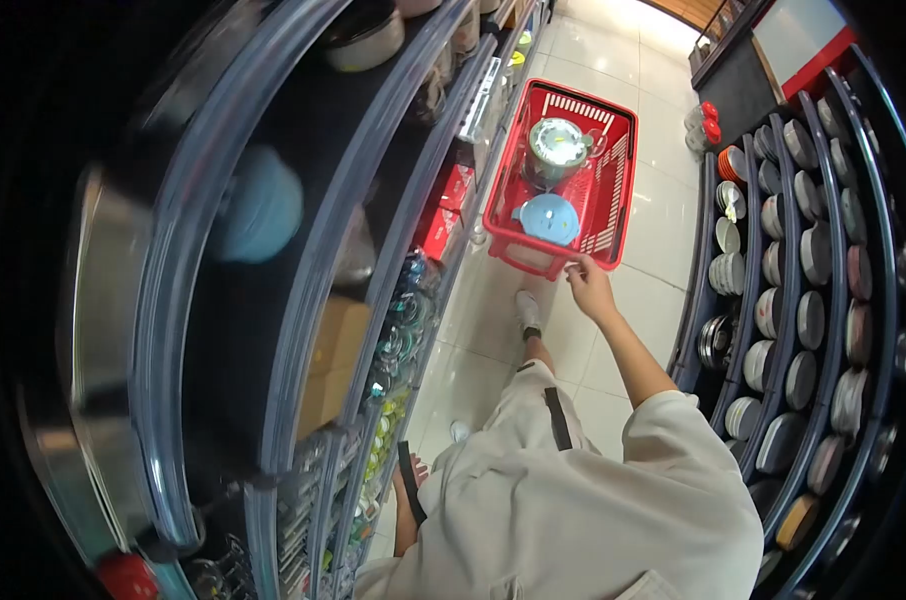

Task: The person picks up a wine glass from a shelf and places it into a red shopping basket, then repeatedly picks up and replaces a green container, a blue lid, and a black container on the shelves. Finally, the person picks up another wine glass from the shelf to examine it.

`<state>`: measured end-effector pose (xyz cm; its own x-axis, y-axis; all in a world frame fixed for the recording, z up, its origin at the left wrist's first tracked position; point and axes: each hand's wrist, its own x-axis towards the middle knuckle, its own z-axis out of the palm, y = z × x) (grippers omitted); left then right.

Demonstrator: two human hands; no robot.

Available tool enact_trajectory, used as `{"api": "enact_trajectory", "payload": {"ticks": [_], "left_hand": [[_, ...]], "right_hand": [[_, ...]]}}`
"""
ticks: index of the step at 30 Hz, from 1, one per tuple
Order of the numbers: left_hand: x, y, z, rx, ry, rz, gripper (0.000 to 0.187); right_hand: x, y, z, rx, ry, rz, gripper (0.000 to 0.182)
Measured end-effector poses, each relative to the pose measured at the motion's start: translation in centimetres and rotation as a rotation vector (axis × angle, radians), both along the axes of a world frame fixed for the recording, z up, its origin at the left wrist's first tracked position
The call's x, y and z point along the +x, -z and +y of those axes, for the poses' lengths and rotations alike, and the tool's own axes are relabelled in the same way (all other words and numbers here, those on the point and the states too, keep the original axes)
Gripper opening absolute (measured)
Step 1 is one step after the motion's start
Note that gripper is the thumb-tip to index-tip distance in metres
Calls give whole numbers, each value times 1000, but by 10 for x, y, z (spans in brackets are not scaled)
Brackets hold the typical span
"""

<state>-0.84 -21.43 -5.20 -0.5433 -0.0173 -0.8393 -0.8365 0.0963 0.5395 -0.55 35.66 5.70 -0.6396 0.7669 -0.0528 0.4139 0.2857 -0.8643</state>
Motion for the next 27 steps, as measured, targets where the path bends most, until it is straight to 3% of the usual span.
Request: {"api": "enact_trajectory", "payload": {"ticks": [1,3,6,9,12,15,19,20,27], "left_hand": [[-12,-8,24,50,-16,-112,39],[-21,-15,60,-10,69,-86,47],[-28,-19,98,129,102,-173,56],[-15,-37,141,19,54,-195,45],[-6,-56,159,67,81,-216,43],[2,-86,177,-35,56,-183,38],[12,-107,191,-333,290,-51,46],[9,-106,194,-397,280,-117,45],[-4,-115,214,-445,361,-139,45]], "right_hand": [[-9,24,34,32,45,27,22],[-28,13,86,-59,78,-120,26],[-57,27,159,-13,106,-257,34],[-82,49,224,-61,134,-336,44],[-104,73,275,-28,109,-370,53],[-125,73,305,-74,76,-364,57],[-141,103,328,-20,57,-451,58],[-143,110,333,-35,59,-462,56],[-138,137,353,6,23,-580,35]]}}
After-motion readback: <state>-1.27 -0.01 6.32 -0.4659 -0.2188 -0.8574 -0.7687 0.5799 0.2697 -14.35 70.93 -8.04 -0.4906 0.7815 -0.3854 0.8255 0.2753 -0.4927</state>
